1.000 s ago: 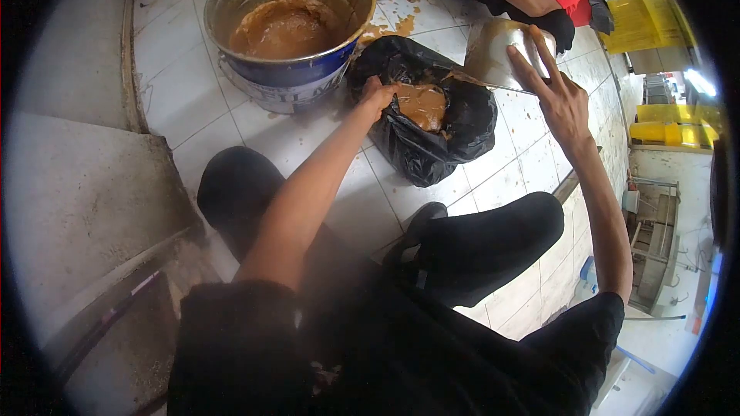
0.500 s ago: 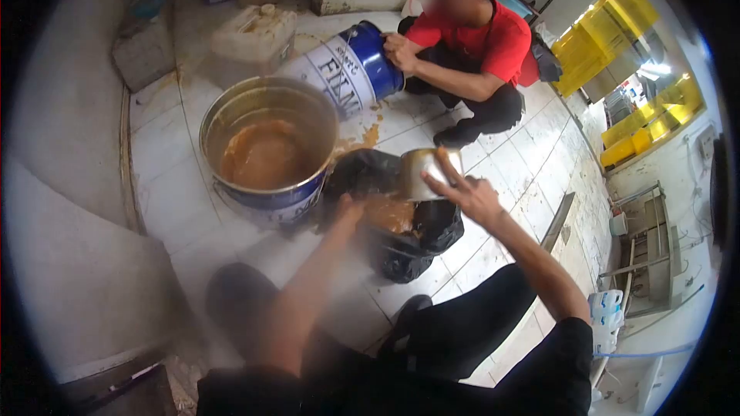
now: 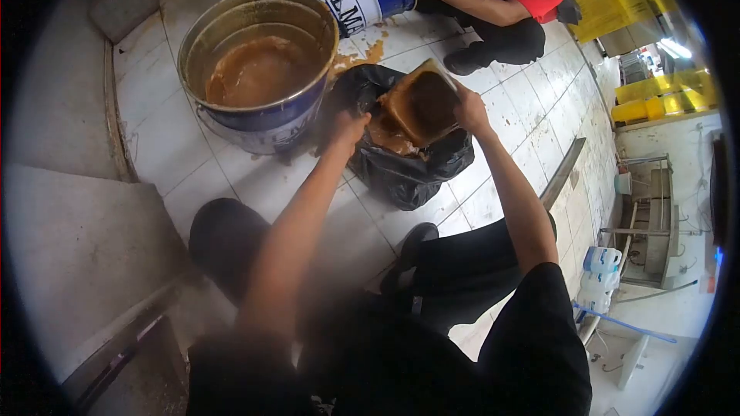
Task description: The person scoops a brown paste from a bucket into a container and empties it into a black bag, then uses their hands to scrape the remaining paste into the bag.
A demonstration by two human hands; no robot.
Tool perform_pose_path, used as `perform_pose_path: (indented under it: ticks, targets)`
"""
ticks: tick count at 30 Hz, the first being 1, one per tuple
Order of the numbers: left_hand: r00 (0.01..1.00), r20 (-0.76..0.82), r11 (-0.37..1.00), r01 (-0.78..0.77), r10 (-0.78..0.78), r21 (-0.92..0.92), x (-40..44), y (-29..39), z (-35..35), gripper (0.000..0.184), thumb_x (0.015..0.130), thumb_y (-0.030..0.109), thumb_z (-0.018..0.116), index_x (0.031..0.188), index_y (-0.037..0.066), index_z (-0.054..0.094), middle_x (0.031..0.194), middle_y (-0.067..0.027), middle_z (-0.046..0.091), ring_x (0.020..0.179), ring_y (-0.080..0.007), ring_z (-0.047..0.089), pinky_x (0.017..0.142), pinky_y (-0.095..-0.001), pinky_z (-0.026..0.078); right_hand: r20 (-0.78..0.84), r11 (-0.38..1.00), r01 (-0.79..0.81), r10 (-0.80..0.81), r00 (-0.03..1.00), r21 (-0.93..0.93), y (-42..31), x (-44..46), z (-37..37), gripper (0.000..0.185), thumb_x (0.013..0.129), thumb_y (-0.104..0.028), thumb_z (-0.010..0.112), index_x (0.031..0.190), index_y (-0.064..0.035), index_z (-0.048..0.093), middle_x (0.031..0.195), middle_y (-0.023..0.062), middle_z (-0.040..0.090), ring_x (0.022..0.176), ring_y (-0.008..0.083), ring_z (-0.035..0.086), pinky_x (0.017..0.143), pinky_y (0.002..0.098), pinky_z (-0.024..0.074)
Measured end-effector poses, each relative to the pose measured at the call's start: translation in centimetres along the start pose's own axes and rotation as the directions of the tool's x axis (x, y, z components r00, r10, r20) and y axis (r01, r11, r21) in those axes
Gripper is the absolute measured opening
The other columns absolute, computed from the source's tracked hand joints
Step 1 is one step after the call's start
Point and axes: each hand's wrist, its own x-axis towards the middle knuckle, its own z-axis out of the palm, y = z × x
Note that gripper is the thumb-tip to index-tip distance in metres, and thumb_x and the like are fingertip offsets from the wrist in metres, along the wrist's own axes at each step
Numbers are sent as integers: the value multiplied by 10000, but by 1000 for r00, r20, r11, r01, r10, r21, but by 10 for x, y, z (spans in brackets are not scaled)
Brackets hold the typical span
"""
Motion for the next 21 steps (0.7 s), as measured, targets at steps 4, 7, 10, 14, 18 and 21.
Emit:
perform_pose_path:
  ticks: [4, 7, 10, 14, 18, 21]
  targets:
    - [991, -122, 995, 67, -58, 73, 11, -6, 5, 533, 811, 280, 738, 1198, -20, 528, 1156, -157, 597, 1047, -253, 546, 884, -411, 437, 15, 927, -124, 127, 992, 354, 48, -13, 27, 545, 761, -4, 552, 1303, -21, 501, 1068, 226, 654, 951, 307, 656, 822, 400, 509]
    - [996, -89, 996, 33, -26, 79, 20, -16, 2, 495, 811, 274, 736, 1167, -14, 549, 1120, -152, 613, 1028, -250, 552, 870, -406, 442, 120, 720, -119, 50, 992, 684, 59, -33, 33, 504, 781, 20, 523, 1285, 33, 497, 1062, 162, 658, 945, 225, 630, 835, 345, 496]
    - [995, -95, 1000, 21, -21, -1, 3, -3, 4, 451, 813, 266, 733, 1132, -8, 568, 1112, -144, 613, 1015, -245, 556, 865, -381, 441, 294, 428, -347, 185, 938, 835, 62, -52, 34, 462, 814, 69, 471, 1275, 43, 500, 1113, 136, 624, 968, 200, 606, 848, 311, 496]
    - [983, -177, 992, -22, 43, 120, 12, -16, 7, 506, 793, 310, 742, 1140, -16, 572, 1156, -182, 608, 1060, -291, 569, 891, -389, 443, 320, 162, -365, 250, 914, 917, 64, -63, 33, 450, 841, 77, 464, 1287, 18, 479, 1124, 138, 617, 966, 220, 621, 853, 333, 515]
    - [977, -211, 973, 31, 18, 228, -12, 1, 6, 551, 788, 347, 729, 1169, -15, 565, 1217, -226, 579, 1131, -356, 556, 923, -428, 442, 268, 121, -292, 184, 946, 949, 77, -51, 17, 393, 850, 68, 477, 1235, -7, 499, 1089, 110, 628, 958, 205, 630, 816, 316, 524]
    - [968, -243, 960, 12, 59, 278, 7, -14, 16, 511, 788, 354, 710, 1156, 18, 597, 1226, -241, 576, 1145, -373, 556, 948, -449, 437, 124, 314, -175, 174, 977, 933, 40, -30, -27, 377, 857, 63, 454, 1222, -9, 517, 1090, 92, 629, 975, 167, 617, 819, 288, 506]
